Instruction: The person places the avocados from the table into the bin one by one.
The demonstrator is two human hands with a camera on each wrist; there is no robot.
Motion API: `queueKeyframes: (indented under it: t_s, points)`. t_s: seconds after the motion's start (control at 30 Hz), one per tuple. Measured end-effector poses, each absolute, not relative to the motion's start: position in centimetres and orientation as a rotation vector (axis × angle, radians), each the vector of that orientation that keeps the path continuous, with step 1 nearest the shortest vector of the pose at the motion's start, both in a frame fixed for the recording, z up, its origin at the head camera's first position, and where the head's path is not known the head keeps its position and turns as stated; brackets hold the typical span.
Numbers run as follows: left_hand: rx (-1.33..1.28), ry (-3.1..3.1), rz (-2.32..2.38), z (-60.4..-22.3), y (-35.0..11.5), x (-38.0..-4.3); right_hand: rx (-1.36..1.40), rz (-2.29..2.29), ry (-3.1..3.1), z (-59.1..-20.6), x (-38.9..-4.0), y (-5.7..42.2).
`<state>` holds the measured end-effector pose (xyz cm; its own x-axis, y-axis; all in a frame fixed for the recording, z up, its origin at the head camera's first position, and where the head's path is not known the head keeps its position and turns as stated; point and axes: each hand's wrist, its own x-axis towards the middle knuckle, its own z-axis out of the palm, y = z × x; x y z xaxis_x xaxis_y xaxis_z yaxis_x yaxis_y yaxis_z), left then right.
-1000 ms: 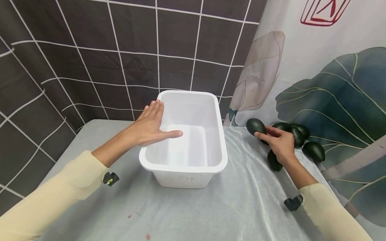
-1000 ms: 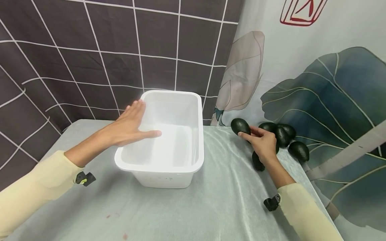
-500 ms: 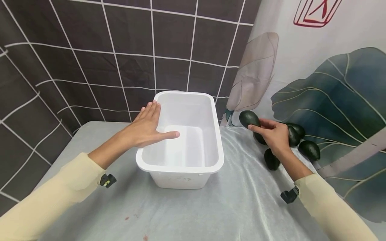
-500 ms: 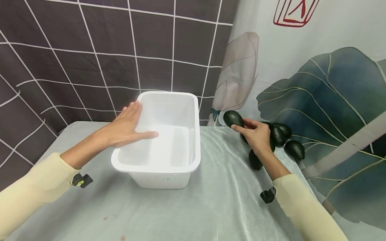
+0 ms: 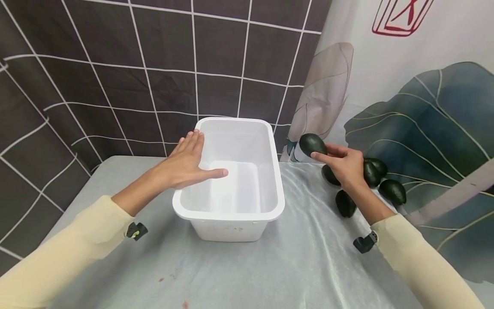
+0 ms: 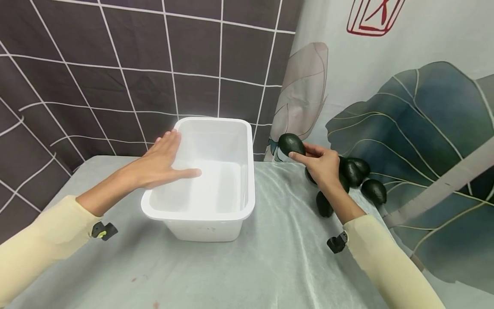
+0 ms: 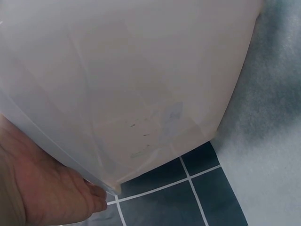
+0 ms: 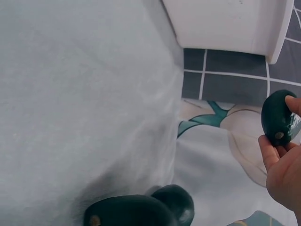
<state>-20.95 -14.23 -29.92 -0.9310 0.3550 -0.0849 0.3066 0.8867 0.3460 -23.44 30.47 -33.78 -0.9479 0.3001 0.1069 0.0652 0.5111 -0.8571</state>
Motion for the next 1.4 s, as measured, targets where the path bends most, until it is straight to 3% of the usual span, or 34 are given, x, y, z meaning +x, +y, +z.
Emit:
queueKeyframes:
  t_s: [1.4]
  points:
    - [0.562, 2.907, 0.411, -29.9, -14.6, -21.0, 0.07, 1.57, -2.383, -29.3, -26.5, 24.0]
